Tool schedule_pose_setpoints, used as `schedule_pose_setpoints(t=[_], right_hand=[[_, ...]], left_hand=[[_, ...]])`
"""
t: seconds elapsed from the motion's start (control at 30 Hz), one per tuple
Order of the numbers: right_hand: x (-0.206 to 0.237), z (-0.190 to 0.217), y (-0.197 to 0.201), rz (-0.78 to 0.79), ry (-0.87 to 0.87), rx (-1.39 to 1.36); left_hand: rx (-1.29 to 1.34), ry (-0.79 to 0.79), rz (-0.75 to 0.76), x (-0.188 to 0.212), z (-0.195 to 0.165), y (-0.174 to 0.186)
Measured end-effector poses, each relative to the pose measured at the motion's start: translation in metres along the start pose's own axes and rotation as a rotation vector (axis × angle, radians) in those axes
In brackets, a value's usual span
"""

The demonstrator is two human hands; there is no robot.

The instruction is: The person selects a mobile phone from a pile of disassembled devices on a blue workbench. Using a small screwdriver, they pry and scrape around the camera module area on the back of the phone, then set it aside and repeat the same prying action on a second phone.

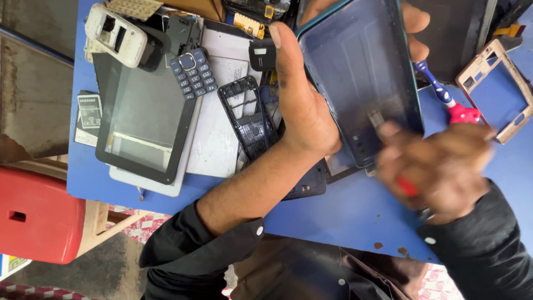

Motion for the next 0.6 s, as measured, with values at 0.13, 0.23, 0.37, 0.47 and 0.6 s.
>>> schedule_pose_setpoints(t=[0.13,0.23,0.37,0.47,0.6], right_hand=[[-0.002,-0.006,-0.001,0.003,-0.027,-0.029],[-0.006,-0.004,0.0,0.042,0.004,-0.04],[-0.007,-0.015,0.002,0.12,-0.197,0.016],[-0.007,0.004,-0.006,0.138,-0.032,-0.036],[0.003,-0.006,-0.016,0.167,-0.128,-0.004]], left_hand=[[-0.016,-0.012,0.003,-0.001,-0.004,0.002],[-0.036,-0.018,-0.002,0.0,-0.008,0.004],[0.006,-0.02,-0.017,0.004,-0.006,0.006],[0.008,-0.04,-0.013,0.003,-0.007,0.007],[0.05,0.008,-0.014,0.005,-0.004,0.006]])
Point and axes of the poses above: each hand's wrist, its own x-axis away from the middle knuckle, its own y-axis out of the back of the hand, z = x × y, the point moved 9 cm from there along -x, towards the middle knuckle, and after that the axes turned 15 degrees about z, right-handed, at the moved point
